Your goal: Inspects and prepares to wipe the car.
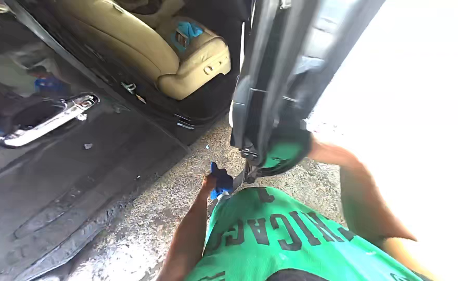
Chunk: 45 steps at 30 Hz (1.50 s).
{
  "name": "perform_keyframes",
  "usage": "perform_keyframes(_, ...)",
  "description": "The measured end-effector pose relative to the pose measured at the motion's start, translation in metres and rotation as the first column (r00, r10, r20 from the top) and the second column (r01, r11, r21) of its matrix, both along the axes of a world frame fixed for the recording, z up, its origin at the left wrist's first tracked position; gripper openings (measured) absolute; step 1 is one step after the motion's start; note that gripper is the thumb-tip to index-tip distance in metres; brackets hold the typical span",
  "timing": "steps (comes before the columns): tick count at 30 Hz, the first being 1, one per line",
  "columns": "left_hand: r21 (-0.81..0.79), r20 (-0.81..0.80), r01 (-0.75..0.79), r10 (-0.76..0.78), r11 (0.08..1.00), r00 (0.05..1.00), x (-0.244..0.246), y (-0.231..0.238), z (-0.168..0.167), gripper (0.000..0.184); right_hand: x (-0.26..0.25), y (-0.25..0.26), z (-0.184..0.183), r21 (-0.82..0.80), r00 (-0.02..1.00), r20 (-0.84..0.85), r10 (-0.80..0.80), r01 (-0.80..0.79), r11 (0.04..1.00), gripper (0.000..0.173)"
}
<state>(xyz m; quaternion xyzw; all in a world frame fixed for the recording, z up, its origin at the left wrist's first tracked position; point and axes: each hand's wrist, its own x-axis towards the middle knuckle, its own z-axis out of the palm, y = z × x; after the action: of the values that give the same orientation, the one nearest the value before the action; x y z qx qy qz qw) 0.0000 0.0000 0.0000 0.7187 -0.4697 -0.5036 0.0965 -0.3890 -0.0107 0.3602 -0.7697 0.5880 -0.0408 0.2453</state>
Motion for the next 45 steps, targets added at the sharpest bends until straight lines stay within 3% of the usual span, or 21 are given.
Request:
perform_keyframes(4, 0.047, -0.011, -0.201, 0.202, 0.978, 0.979, 0.028, 0.054, -0.011, 0.041, 0.061, -0.020, 0.000, -0.046, 0.999, -0.029, 0.035, -0.036, 0.998, 0.032)
perform_keyframes(8, 0.120, 0.082, -0.416, 0.409, 0.901, 0.909, 0.057, 0.099, -0.022, 0.045, 0.120, -0.047, -0.011, -0.063, 0.987, 0.115, 0.108, -0.102, 0.993, 0.035)
perform_keyframes(11, 0.137, 0.141, -0.451, 0.433, 0.882, 0.890, 0.077, 0.122, -0.031, 0.047, 0.175, -0.080, -0.021, -0.083, 0.980, 0.156, 0.126, -0.114, 0.990, 0.038)
perform_keyframes(15, 0.119, 0.075, -0.464, 0.458, 0.878, 0.886, 0.099, 0.147, -0.026, 0.049, 0.246, -0.128, -0.033, -0.041, 0.977, 0.163, 0.138, -0.133, 0.990, 0.038)
perform_keyframes(18, 0.122, -0.001, -0.538, 0.542, 0.834, 0.840, 0.118, 0.171, -0.012, 0.048, 0.301, -0.135, -0.081, 0.022, 0.962, 0.250, 0.113, -0.122, 0.992, 0.043)
perform_keyframes(20, 0.112, -0.071, -0.614, 0.623, 0.781, 0.779, 0.141, 0.188, -0.008, 0.048, 0.335, -0.111, -0.149, 0.067, 0.940, 0.309, 0.146, -0.175, 0.982, 0.040)
perform_keyframes(21, 0.103, -0.099, -0.653, 0.661, 0.750, 0.744, 0.155, 0.198, -0.010, 0.049, 0.349, -0.087, -0.185, 0.166, 0.933, 0.292, 0.210, -0.265, 0.950, 0.040)
perform_keyframes(24, 0.085, -0.189, -0.757, 0.756, 0.648, 0.626, 0.195, 0.237, -0.011, 0.043, 0.367, 0.007, -0.293, 0.536, 0.845, 0.138, 0.517, -0.502, 0.678, 0.043)
perform_keyframes(25, 0.101, -0.204, -0.789, 0.788, 0.607, 0.580, 0.208, 0.249, -0.010, 0.042, 0.359, 0.043, -0.313, 0.637, 0.829, 0.086, 0.552, -0.472, 0.610, 0.047)
perform_keyframes(26, 0.116, -0.212, -0.824, 0.825, 0.554, 0.524, 0.222, 0.263, -0.010, 0.042, 0.341, 0.077, -0.323, 0.695, 0.854, 0.040, 0.519, -0.397, 0.599, 0.051)
perform_keyframes(29, 0.099, -0.189, -0.902, 0.898, 0.420, 0.398, 0.262, 0.304, -0.017, 0.039, 0.292, 0.128, -0.338, 0.726, 0.943, 0.059, 0.328, -0.266, 0.634, 0.052)
perform_keyframes(32, 0.043, -0.146, -0.927, 0.920, 0.372, 0.363, 0.295, 0.334, -0.025, 0.038, 0.316, 0.116, -0.312, 0.797, 0.912, 0.044, 0.407, -0.278, 0.536, 0.050)
perform_keyframes(36, 0.029, -0.074, -0.939, 0.937, 0.344, 0.341, 0.312, 0.338, -0.020, 0.039, 0.361, 0.070, -0.346, 0.739, 0.915, -0.038, 0.401, -0.244, 0.628, 0.064)
perform_keyframes(38, 0.024, -0.112, -0.947, 0.942, 0.321, 0.317, 0.310, 0.324, -0.008, 0.040, 0.385, 0.044, -0.339, 0.666, 0.973, 0.068, 0.221, -0.210, 0.716, 0.058)
perform_keyframes(40, 0.055, -0.141, -0.954, 0.948, 0.294, 0.285, 0.303, 0.304, 0.007, 0.043, 0.416, 0.018, -0.307, 0.644, 0.970, 0.241, -0.024, -0.142, 0.751, 0.055)
perform_keyframes(42, 0.095, -0.158, -0.949, 0.946, 0.300, 0.283, 0.298, 0.282, 0.018, 0.042, 0.451, -0.011, -0.264, 0.633, 0.867, 0.447, -0.222, -0.131, 0.763, 0.051)
perform_keyframes(45, 0.099, -0.176, -0.921, 0.917, 0.377, 0.357, 0.297, 0.252, 0.017, 0.043, 0.504, -0.065, -0.196, 0.557, 0.628, 0.703, -0.335, -0.192, 0.808, 0.052)
